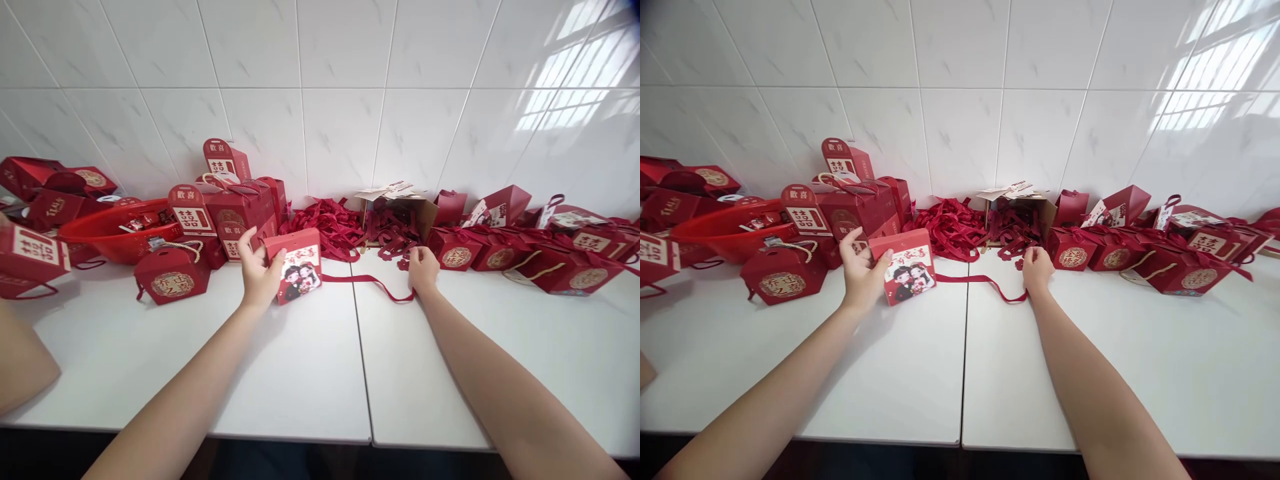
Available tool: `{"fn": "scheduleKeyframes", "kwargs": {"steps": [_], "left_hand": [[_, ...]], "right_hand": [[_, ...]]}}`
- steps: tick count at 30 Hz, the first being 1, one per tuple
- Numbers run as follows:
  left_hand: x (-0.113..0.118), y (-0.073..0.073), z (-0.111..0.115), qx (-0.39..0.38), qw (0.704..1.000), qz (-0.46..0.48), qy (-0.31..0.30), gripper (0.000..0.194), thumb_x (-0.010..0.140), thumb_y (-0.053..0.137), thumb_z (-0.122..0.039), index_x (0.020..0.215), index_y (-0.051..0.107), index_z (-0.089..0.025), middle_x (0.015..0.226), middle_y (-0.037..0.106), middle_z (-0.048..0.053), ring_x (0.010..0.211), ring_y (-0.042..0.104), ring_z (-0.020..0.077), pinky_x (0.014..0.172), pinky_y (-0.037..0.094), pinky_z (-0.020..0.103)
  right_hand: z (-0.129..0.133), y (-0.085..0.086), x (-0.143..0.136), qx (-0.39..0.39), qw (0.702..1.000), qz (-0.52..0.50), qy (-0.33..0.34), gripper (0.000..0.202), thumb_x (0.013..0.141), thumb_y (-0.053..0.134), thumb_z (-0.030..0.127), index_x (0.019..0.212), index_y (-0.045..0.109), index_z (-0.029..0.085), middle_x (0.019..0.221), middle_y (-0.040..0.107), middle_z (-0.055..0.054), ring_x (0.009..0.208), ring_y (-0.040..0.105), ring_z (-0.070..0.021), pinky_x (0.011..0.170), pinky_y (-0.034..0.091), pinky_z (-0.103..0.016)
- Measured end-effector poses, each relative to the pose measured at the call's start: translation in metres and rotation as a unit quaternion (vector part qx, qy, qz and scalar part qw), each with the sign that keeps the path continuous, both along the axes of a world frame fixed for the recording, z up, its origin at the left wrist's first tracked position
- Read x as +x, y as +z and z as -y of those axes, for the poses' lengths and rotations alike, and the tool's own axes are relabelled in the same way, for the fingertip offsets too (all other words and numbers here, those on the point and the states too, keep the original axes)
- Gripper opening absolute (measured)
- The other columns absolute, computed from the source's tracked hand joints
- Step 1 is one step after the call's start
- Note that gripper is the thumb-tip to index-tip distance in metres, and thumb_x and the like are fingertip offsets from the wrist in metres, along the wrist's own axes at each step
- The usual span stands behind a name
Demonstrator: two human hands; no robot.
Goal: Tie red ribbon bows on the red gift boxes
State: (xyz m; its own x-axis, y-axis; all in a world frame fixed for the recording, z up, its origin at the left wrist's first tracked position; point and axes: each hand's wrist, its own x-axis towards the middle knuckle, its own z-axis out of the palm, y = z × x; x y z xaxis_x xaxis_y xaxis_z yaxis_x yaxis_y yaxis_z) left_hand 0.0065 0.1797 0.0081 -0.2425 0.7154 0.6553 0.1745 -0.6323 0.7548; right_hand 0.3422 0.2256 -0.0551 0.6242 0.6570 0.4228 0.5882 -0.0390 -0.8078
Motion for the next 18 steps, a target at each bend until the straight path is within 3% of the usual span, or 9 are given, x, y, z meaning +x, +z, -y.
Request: {"fn": "scheduleKeyframes", "kwargs": {"steps": [2,3,6,8,10,16,18], "left_hand": [[0.012,0.003,0.012,-0.021,0.997,0.013,-0.076,0.076,0.075,0.067,-0.027,0.137,0.023,-0.026,0.098,0.068,0.006,0.091,0.067,0.0193,0.082,0.052,0.032],[0.016,0.005,0.017,-0.032,0.995,0.009,-0.094,0.073,0.074,0.068,-0.027,0.136,0.028,-0.026,0.098,0.068,0.006,0.09,0.066,0.0192,0.082,0.052,0.032],[0.023,0.007,0.027,-0.074,0.991,-0.015,-0.115,0.04,0.073,0.07,-0.029,0.109,0.056,-0.021,0.089,0.067,0.003,0.079,0.065,0.0173,0.073,0.052,0.028],[0.024,0.007,0.031,-0.097,0.987,-0.009,-0.129,0.022,0.073,0.071,-0.031,0.088,0.061,-0.019,0.079,0.065,0.001,0.071,0.062,0.0149,0.065,0.051,0.025],[0.024,0.007,0.032,-0.117,0.982,0.007,-0.149,0.018,0.073,0.071,-0.031,0.082,0.061,-0.02,0.072,0.063,-0.001,0.066,0.06,0.0135,0.061,0.049,0.024],[0.028,0.013,0.036,-0.099,0.985,-0.03,-0.14,0.014,0.078,0.067,-0.031,0.077,0.059,-0.019,0.1,0.068,0.005,0.096,0.062,0.0192,0.083,0.048,0.029],[0.027,0.015,0.038,-0.114,0.98,-0.037,-0.156,0.015,0.079,0.066,-0.031,0.077,0.057,-0.02,0.098,0.069,0.005,0.093,0.064,0.0194,0.081,0.049,0.029]], "right_hand": [[-0.01,0.0,0.0,-0.006,0.999,0.04,0.018,0.029,0.086,0.038,0.034,0.094,0.062,0.02,0.092,0.068,-0.007,0.087,0.059,-0.0219,0.087,0.036,-0.038],[-0.014,0.0,0.001,-0.009,0.998,0.058,0.022,0.029,0.086,0.038,0.032,0.097,0.062,0.02,0.098,0.067,-0.007,0.093,0.058,-0.0225,0.089,0.035,-0.039],[-0.027,-0.001,0.003,-0.023,0.995,0.097,0.013,0.035,0.088,0.033,0.029,0.11,0.059,0.02,0.119,0.06,-0.011,0.107,0.052,-0.0268,0.092,0.034,-0.048],[-0.035,-0.002,0.004,-0.034,0.992,0.118,0.004,0.04,0.089,0.03,0.031,0.118,0.055,0.019,0.13,0.053,-0.014,0.114,0.047,-0.0309,0.091,0.032,-0.054],[-0.043,-0.004,0.004,-0.042,0.988,0.149,0.01,0.042,0.09,0.029,0.034,0.122,0.053,0.02,0.137,0.047,-0.014,0.121,0.041,-0.0326,0.093,0.029,-0.058],[-0.066,-0.004,0.002,-0.049,0.963,0.257,0.069,0.042,0.089,0.037,0.039,0.124,0.053,0.022,0.146,0.037,-0.011,0.132,0.027,-0.0284,0.102,0.022,-0.053],[-0.076,-0.005,0.004,-0.064,0.955,0.285,0.059,0.042,0.09,0.037,0.042,0.12,0.057,0.02,0.149,0.031,-0.013,0.133,0.024,-0.03,0.1,0.022,-0.054]]}}
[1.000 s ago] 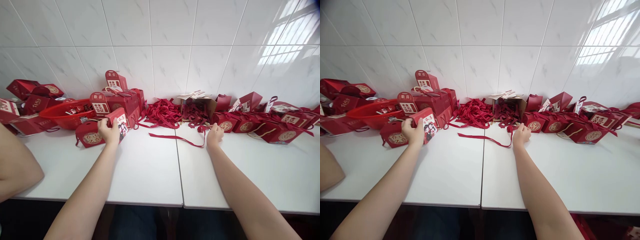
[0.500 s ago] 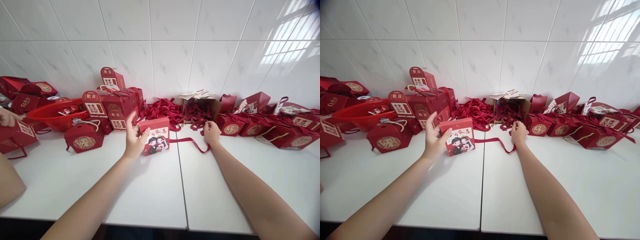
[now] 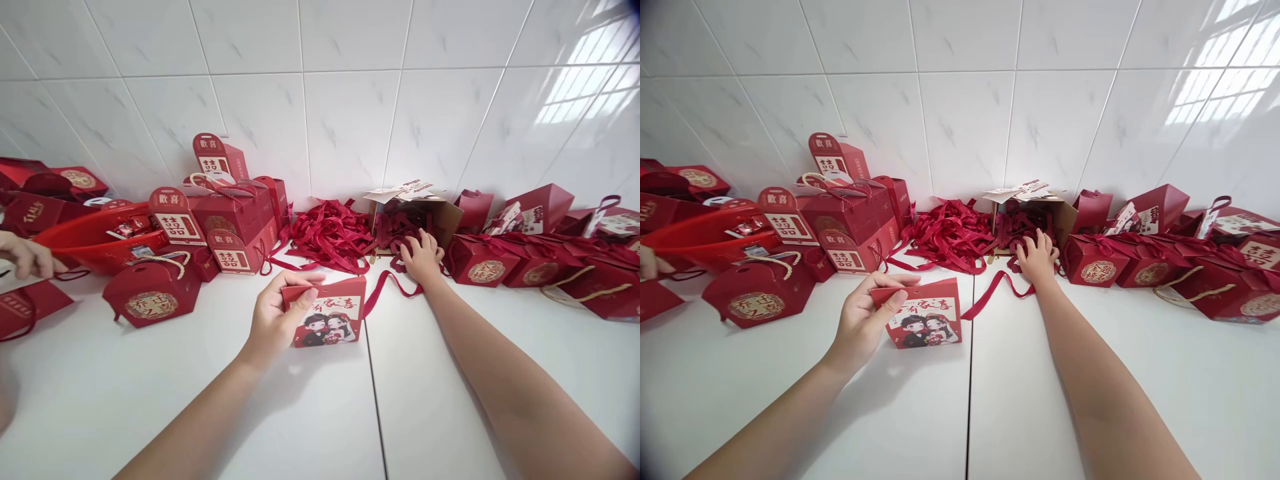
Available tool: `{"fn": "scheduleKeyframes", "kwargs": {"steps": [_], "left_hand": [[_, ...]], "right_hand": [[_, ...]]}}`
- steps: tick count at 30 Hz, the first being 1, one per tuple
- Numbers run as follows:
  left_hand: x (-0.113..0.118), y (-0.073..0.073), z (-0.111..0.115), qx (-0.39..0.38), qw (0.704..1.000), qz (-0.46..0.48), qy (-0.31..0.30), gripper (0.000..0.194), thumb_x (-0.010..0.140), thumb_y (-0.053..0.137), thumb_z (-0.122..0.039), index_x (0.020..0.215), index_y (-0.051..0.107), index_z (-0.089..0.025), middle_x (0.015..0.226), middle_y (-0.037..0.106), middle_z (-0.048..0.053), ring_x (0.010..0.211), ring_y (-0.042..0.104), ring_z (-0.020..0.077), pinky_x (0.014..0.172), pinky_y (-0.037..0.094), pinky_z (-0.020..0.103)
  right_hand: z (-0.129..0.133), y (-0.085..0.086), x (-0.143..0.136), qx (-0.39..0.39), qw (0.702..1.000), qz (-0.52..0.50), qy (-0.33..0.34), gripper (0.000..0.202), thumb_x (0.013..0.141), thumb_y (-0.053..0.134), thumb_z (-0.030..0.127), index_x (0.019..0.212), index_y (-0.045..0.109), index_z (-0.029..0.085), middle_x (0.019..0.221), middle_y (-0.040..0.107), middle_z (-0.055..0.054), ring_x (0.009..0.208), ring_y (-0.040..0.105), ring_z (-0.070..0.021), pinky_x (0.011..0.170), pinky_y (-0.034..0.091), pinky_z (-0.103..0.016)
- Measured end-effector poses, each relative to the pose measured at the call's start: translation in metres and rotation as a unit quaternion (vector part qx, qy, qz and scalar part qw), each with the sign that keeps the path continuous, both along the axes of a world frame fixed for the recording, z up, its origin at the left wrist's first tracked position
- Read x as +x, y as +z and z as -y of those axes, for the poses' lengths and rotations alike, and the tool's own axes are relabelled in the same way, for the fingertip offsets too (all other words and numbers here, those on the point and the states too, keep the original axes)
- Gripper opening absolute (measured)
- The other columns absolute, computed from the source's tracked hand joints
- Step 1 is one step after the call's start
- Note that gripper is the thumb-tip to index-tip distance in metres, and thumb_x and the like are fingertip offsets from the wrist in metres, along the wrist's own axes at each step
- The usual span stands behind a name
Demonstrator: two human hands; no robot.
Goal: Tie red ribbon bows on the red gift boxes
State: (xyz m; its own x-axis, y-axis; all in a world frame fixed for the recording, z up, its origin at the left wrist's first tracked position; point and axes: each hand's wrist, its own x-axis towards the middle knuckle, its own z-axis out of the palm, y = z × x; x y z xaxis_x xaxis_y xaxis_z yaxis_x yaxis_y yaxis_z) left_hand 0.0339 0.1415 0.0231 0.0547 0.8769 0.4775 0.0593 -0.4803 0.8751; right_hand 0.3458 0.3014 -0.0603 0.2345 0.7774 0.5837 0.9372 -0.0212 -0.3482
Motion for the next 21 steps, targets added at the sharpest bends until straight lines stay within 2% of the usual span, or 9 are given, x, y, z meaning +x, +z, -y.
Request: {"fn": "scheduleKeyframes", "kwargs": {"steps": [3,7,10,15,21], "left_hand": [[-0.001,0.001,0.001,-0.018,1.0,-0.011,-0.006,0.016,0.079,0.066,-0.034,0.077,0.056,-0.02,0.086,0.07,0.003,0.078,0.064,0.0175,0.07,0.051,0.027],[-0.001,-0.002,-0.001,-0.028,0.999,-0.016,0.034,0.02,0.075,0.068,-0.04,0.076,0.058,-0.022,0.073,0.066,0.0,0.066,0.061,0.016,0.062,0.05,0.026],[-0.001,-0.003,-0.003,-0.062,0.997,-0.001,0.047,0.025,0.073,0.069,-0.044,0.075,0.056,-0.022,0.064,0.061,-0.002,0.058,0.058,0.0156,0.055,0.047,0.026],[-0.002,-0.003,-0.006,-0.068,0.997,0.005,0.043,0.028,0.072,0.069,-0.044,0.078,0.053,-0.022,0.065,0.059,-0.002,0.06,0.059,0.0155,0.056,0.048,0.026],[-0.005,-0.003,-0.009,-0.058,0.997,0.016,0.038,0.028,0.074,0.069,-0.042,0.082,0.052,-0.022,0.065,0.059,-0.003,0.061,0.059,0.0154,0.059,0.047,0.025]], "right_hand": [[-0.012,-0.002,0.004,-0.028,0.999,0.021,-0.011,0.042,0.089,0.036,0.045,0.109,0.062,0.02,0.145,0.038,-0.012,0.129,0.028,-0.0316,0.098,0.02,-0.057],[-0.015,-0.004,0.008,-0.05,0.998,0.029,0.002,0.037,0.087,0.039,0.044,0.103,0.065,0.022,0.13,0.055,-0.008,0.121,0.037,-0.0298,0.099,0.017,-0.057],[-0.01,-0.004,0.008,-0.079,0.996,0.029,0.006,0.036,0.084,0.045,0.042,0.107,0.066,0.023,0.131,0.054,-0.008,0.117,0.04,-0.0318,0.095,0.024,-0.055],[0.002,-0.003,0.005,-0.126,0.991,0.029,0.021,0.038,0.082,0.048,0.038,0.11,0.067,0.021,0.14,0.045,-0.011,0.114,0.042,-0.0357,0.09,0.034,-0.053],[0.029,0.001,-0.001,-0.127,0.988,0.027,0.079,0.033,0.083,0.049,0.035,0.104,0.069,0.02,0.129,0.056,-0.01,0.11,0.05,-0.0306,0.09,0.037,-0.046]]}}
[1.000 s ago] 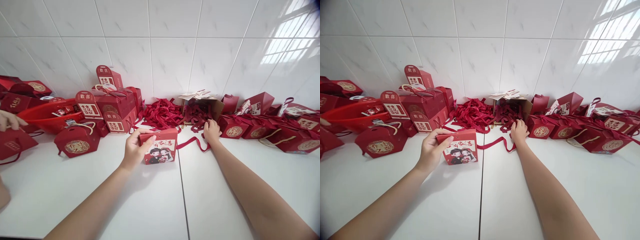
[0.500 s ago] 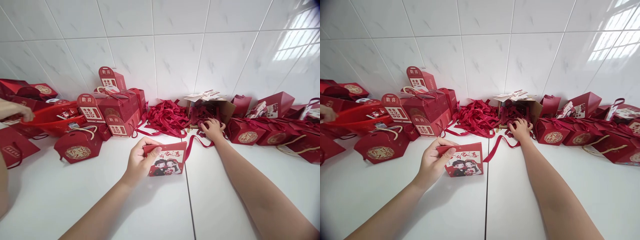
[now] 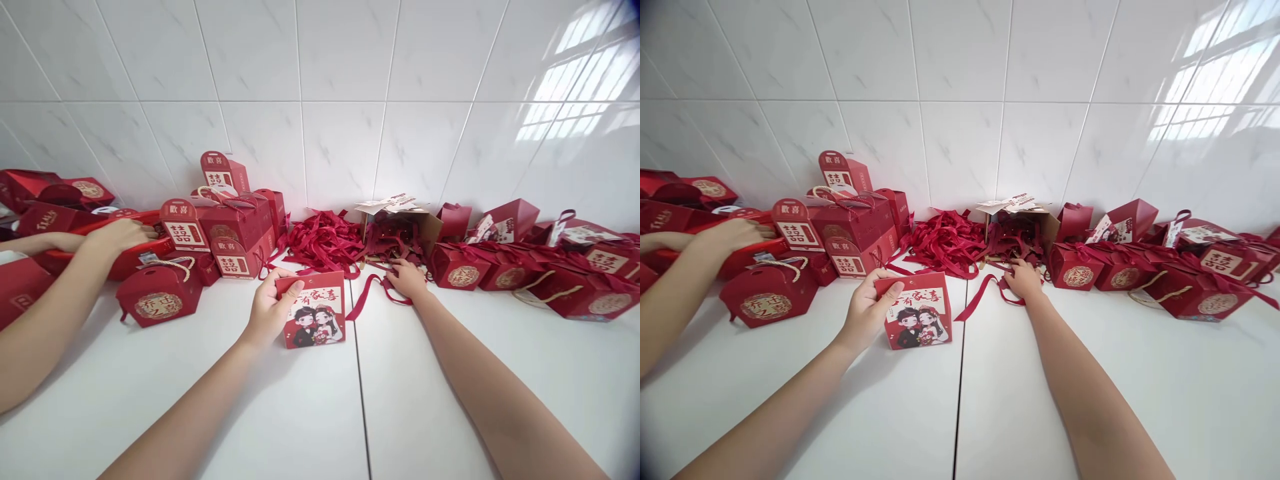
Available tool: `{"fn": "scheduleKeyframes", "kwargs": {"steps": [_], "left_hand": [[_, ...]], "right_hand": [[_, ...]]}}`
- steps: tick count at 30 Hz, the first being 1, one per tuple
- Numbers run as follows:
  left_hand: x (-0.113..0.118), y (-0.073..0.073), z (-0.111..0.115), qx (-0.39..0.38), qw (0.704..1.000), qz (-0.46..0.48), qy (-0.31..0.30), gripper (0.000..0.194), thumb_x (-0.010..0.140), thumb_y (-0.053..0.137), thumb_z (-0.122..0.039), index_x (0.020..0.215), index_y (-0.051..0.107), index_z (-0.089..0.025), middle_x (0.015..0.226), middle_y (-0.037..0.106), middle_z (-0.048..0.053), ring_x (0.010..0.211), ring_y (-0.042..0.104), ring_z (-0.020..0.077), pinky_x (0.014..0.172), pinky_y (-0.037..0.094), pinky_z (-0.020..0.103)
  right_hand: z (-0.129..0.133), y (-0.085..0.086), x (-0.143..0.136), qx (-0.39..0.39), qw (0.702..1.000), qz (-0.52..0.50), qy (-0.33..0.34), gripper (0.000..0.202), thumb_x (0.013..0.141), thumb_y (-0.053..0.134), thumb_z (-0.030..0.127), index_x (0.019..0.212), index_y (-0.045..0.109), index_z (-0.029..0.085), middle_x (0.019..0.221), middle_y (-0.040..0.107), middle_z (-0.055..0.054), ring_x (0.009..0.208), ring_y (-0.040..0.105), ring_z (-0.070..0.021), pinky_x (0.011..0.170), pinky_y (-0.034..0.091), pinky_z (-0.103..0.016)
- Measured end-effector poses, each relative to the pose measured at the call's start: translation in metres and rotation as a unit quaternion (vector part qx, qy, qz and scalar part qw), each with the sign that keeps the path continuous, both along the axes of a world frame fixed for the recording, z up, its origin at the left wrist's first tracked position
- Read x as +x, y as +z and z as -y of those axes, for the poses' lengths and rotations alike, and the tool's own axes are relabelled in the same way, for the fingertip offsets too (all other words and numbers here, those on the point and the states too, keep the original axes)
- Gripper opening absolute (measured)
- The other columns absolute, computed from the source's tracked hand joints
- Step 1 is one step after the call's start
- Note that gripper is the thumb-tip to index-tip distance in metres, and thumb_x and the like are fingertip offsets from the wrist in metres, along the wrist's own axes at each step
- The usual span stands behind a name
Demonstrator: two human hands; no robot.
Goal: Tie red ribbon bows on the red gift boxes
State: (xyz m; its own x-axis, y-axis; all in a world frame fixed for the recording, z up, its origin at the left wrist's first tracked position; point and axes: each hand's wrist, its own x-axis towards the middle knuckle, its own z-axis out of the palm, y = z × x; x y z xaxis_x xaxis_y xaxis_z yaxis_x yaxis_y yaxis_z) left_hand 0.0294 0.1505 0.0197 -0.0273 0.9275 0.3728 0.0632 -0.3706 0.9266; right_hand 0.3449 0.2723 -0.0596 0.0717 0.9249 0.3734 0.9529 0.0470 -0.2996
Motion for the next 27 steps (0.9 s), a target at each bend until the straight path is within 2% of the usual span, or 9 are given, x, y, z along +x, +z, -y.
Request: {"fn": "scheduleKeyframes", "kwargs": {"steps": [3,6,9,13,17,19,21,24,27], "left_hand": [[0.0,0.0,0.0,0.002,1.0,-0.003,0.0,0.028,0.074,0.068,-0.042,0.083,0.052,-0.021,0.066,0.06,-0.003,0.062,0.059,0.0153,0.059,0.047,0.025],[-0.001,-0.001,-0.001,0.014,1.0,-0.009,-0.002,0.027,0.075,0.068,-0.042,0.082,0.052,-0.021,0.069,0.061,-0.002,0.064,0.059,0.0145,0.061,0.047,0.024],[-0.002,-0.001,-0.001,0.02,1.0,-0.017,-0.002,0.027,0.075,0.068,-0.042,0.081,0.052,-0.021,0.069,0.062,-0.002,0.064,0.058,0.014,0.061,0.046,0.023],[-0.003,-0.001,-0.001,0.017,1.0,-0.015,-0.001,0.028,0.075,0.068,-0.042,0.081,0.052,-0.021,0.069,0.062,-0.003,0.064,0.059,0.0141,0.061,0.046,0.024],[-0.002,0.0,-0.001,0.02,1.0,-0.015,0.0,0.028,0.074,0.068,-0.043,0.081,0.052,-0.021,0.07,0.062,-0.002,0.064,0.06,0.0146,0.061,0.047,0.024],[-0.001,0.001,0.0,0.017,1.0,-0.01,0.001,0.029,0.073,0.069,-0.043,0.081,0.052,-0.021,0.07,0.062,-0.002,0.064,0.06,0.0152,0.06,0.047,0.025],[0.0,0.001,0.001,0.011,1.0,-0.003,-0.001,0.03,0.072,0.07,-0.043,0.082,0.053,-0.021,0.069,0.061,-0.002,0.064,0.06,0.0158,0.06,0.048,0.026],[0.002,0.002,0.003,0.002,1.0,0.005,-0.006,0.03,0.071,0.071,-0.043,0.082,0.052,-0.021,0.068,0.061,-0.002,0.064,0.061,0.0164,0.06,0.048,0.026],[0.003,0.004,0.004,-0.006,1.0,0.012,-0.004,0.031,0.071,0.071,-0.043,0.082,0.052,-0.021,0.068,0.061,-0.002,0.064,0.061,0.0165,0.06,0.048,0.026]], "right_hand": [[0.019,0.003,-0.003,0.014,0.999,-0.013,0.033,0.031,0.085,0.048,0.037,0.099,0.071,0.022,0.119,0.063,-0.007,0.103,0.056,-0.0247,0.087,0.038,-0.038],[0.036,0.005,-0.005,0.023,0.998,-0.031,0.04,0.04,0.09,0.038,0.042,0.082,0.072,0.022,0.093,0.071,-0.003,0.086,0.062,-0.0194,0.08,0.041,-0.032],[0.044,0.007,-0.007,0.032,0.999,-0.039,0.002,0.05,0.092,0.031,0.04,0.066,0.069,0.021,0.068,0.069,-0.004,0.069,0.061,-0.0191,0.076,0.041,-0.032],[0.045,0.009,-0.009,0.05,0.996,-0.026,-0.075,0.049,0.09,0.033,0.037,0.058,0.067,0.019,0.06,0.065,-0.007,0.066,0.059,-0.0217,0.085,0.035,-0.042],[0.049,0.011,-0.008,0.067,0.989,0.0,-0.135,0.037,0.082,0.043,0.035,0.063,0.069,0.016,0.075,0.066,-0.014,0.08,0.059,-0.0294,0.085,0.031,-0.05],[0.051,0.014,-0.008,0.086,0.983,0.013,-0.16,0.028,0.079,0.047,0.031,0.077,0.07,0.015,0.098,0.064,-0.019,0.1,0.053,-0.036,0.087,0.028,-0.054],[0.053,0.016,-0.01,0.121,0.977,0.029,-0.171,0.028,0.079,0.047,0.026,0.094,0.067,0.015,0.126,0.052,-0.02,0.121,0.038,-0.0394,0.092,0.024,-0.057],[0.051,0.015,-0.016,0.158,0.98,0.061,-0.107,0.033,0.085,0.042,0.025,0.109,0.062,0.016,0.145,0.036,-0.015,0.136,0.02,-0.0334,0.101,0.019,-0.053],[0.046,0.008,-0.02,0.121,0.99,0.078,-0.006,0.036,0.09,0.038,0.03,0.118,0.06,0.024,0.139,0.046,-0.011,0.134,0.028,-0.0292,0.103,0.019,-0.051]]}}
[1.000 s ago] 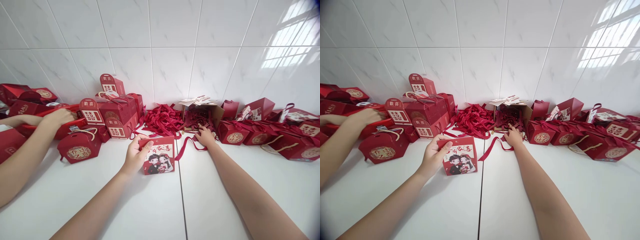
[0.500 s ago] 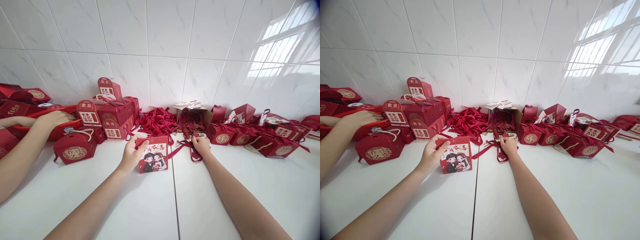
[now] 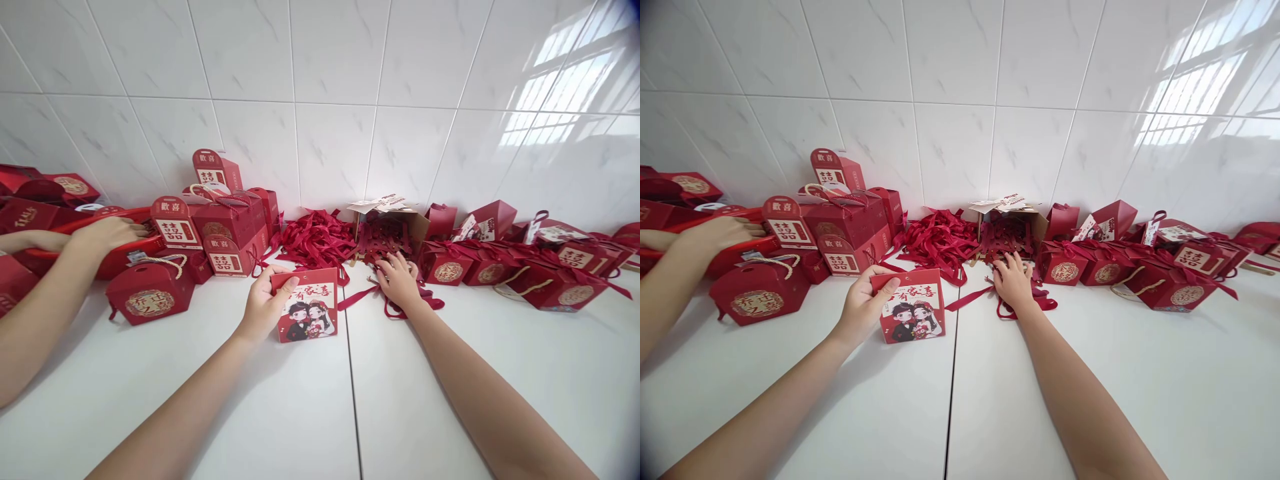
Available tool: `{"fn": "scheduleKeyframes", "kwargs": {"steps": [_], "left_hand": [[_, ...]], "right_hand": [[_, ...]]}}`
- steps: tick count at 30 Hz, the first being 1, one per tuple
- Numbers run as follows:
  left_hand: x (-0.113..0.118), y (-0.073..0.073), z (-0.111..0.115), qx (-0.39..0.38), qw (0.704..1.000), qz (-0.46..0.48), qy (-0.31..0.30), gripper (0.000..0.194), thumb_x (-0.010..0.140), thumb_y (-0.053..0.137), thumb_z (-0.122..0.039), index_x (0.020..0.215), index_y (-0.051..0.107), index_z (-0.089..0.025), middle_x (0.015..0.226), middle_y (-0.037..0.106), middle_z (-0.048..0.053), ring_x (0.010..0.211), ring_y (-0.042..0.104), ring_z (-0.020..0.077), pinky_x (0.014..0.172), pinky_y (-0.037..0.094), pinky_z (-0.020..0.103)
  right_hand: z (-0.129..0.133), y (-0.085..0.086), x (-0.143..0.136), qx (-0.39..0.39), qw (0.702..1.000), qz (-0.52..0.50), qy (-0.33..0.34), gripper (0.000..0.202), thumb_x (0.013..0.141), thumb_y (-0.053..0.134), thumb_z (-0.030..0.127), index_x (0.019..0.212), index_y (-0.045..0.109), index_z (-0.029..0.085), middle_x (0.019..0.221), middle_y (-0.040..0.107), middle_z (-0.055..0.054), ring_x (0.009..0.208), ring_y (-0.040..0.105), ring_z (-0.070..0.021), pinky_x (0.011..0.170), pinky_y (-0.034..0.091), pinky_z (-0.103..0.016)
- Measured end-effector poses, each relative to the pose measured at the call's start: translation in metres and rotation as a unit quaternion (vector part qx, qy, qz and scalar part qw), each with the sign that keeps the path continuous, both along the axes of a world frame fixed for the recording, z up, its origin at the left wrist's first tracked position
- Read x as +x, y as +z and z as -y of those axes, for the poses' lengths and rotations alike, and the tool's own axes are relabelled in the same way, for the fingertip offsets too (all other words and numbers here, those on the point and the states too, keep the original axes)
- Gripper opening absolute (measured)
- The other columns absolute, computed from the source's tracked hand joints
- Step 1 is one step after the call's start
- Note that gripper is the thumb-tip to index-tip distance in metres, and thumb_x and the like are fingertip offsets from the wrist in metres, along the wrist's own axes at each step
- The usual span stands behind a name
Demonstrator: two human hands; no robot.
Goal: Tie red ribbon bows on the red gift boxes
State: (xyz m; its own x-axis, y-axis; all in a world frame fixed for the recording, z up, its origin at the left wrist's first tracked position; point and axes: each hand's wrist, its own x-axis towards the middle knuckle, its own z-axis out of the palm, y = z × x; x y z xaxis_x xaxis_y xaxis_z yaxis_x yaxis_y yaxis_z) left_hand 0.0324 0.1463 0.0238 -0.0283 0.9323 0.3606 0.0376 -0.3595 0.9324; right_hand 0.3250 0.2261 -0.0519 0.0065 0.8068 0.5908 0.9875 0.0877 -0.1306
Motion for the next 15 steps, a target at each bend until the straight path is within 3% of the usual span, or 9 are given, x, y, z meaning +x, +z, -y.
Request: {"fn": "scheduleKeyframes", "kwargs": {"steps": [3,8,12,15], "left_hand": [[0.001,0.001,0.001,-0.004,1.0,0.003,0.0,0.03,0.071,0.071,-0.043,0.082,0.052,-0.022,0.069,0.063,-0.002,0.064,0.061,0.0163,0.06,0.049,0.026],[-0.001,-0.001,-0.002,0.0,1.0,-0.005,0.003,0.03,0.071,0.071,-0.043,0.081,0.052,-0.022,0.064,0.059,-0.003,0.061,0.059,0.0156,0.058,0.048,0.026],[-0.002,-0.003,-0.003,0.005,1.0,-0.012,0.001,0.029,0.072,0.07,-0.043,0.081,0.053,-0.022,0.065,0.059,-0.003,0.06,0.059,0.0152,0.058,0.048,0.026],[-0.003,-0.004,-0.004,0.014,1.0,-0.014,-0.005,0.028,0.072,0.07,-0.042,0.081,0.052,-0.022,0.069,0.061,-0.002,0.063,0.059,0.0149,0.06,0.048,0.025]], "right_hand": [[-0.002,-0.005,0.0,-0.032,0.999,0.004,0.028,0.034,0.086,0.045,0.032,0.117,0.062,0.029,0.131,0.054,-0.01,0.128,0.037,-0.0308,0.1,0.022,-0.053],[0.003,0.002,-0.003,-0.032,0.998,-0.011,0.056,0.031,0.081,0.05,0.024,0.107,0.067,0.023,0.142,0.042,-0.011,0.133,0.029,-0.0334,0.101,0.021,-0.053],[0.004,0.009,-0.018,-0.059,0.991,-0.032,0.116,0.036,0.086,0.045,0.02,0.119,0.059,0.022,0.126,0.056,-0.01,0.118,0.048,-0.0255,0.097,0.032,-0.039],[0.001,0.007,-0.027,-0.082,0.986,-0.072,0.126,0.037,0.084,0.051,0.02,0.12,0.057,0.019,0.111,0.064,-0.012,0.105,0.056,-0.0272,0.09,0.037,-0.037]]}}
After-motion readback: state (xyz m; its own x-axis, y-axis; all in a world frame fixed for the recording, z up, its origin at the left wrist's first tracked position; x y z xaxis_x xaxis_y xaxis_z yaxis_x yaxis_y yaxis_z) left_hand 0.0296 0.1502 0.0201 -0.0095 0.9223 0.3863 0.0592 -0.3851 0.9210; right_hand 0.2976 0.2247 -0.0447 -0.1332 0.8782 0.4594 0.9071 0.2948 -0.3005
